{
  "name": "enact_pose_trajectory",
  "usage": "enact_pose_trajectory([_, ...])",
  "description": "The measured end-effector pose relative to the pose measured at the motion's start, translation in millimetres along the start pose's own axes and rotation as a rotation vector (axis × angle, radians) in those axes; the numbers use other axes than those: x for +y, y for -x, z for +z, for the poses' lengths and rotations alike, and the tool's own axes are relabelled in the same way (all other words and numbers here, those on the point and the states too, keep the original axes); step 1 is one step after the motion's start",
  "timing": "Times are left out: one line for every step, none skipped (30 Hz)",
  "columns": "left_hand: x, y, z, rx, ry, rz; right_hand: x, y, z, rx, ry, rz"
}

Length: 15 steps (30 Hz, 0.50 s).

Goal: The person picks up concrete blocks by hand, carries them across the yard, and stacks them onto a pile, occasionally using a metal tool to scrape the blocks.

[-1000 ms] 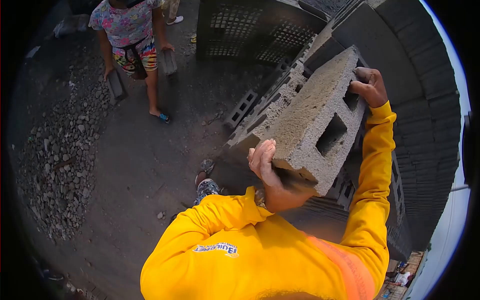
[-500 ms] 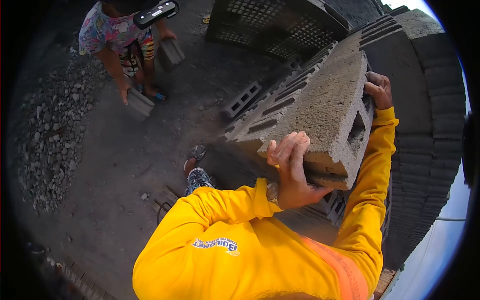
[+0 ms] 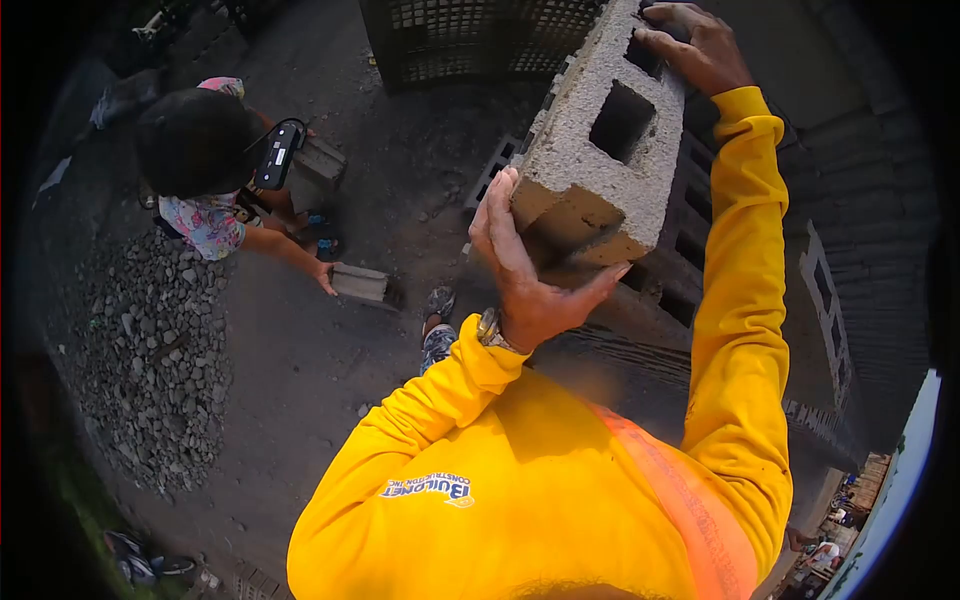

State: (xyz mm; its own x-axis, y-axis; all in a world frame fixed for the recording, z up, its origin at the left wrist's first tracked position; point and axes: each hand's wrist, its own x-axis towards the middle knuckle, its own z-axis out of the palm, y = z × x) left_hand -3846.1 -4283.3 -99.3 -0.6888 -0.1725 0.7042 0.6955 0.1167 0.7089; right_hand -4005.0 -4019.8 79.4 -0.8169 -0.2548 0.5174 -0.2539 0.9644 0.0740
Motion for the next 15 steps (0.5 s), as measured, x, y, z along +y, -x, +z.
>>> enact_pose_trajectory([0, -7, -14, -0.064, 0.021, 0.016, -8, 11, -21, 0.064, -0.021, 0.075])
enact_pose_trajectory([-10, -9, -32, -0.137, 0.043, -0.010, -5, 26, -32, 0.273, -0.296, -0.074])
enact_pose_trajectory([-25, -6, -50, -0.213, 0.061, -0.038, -51, 42, -62, 0.332, -0.530, 0.138])
enact_pose_trajectory([-30, -2, -63, -0.173, 0.093, -0.138, -100, 64, -93, 0.399, -0.762, 0.347])
enact_pose_trajectory([-38, 5, -77, -0.132, 0.122, -0.237, -96, 94, -100, 0.426, -0.682, 0.192])
enact_pose_trajectory([-55, 16, -94, -0.183, 0.042, -0.322, -90, 126, -103, 0.443, -0.591, 0.040])
enact_pose_trajectory([-75, 31, -110, -0.238, -0.043, -0.405, -92, 160, -105, 0.447, -0.525, 0.044])
enact_pose_trajectory([-94, 49, -127, -0.308, -0.073, -0.474, -97, 185, -112, 0.413, -0.471, -0.035])
enact_pose_trajectory([-111, 66, -133, -0.388, -0.111, -0.545, -96, 215, -106, 0.468, -0.586, 0.011])
enact_pose_trajectory([-118, 78, -132, -0.484, -0.121, -0.567, -103, 247, -105, 0.452, -0.639, 0.161])
enact_pose_trajectory([-121, 91, -132, -0.585, -0.135, -0.595, -111, 278, -104, 0.435, -0.697, 0.319])
enact_pose_trajectory([-118, 102, -135, -0.687, -0.154, -0.633, -117, 304, -102, 0.447, -0.665, 0.467])
enact_pose_trajectory([-116, 108, -133, -0.804, -0.106, -0.617, -123, 327, -99, 0.446, -0.632, 0.608])
enact_pose_trajectory([-112, 111, -128, -0.915, -0.062, -0.609, -134, 348, -96, 0.436, -0.606, 0.748])
enact_pose_trajectory([-109, 114, -118, -1.012, -0.007, -0.595, -142, 367, -94, 0.459, -0.569, 0.845])
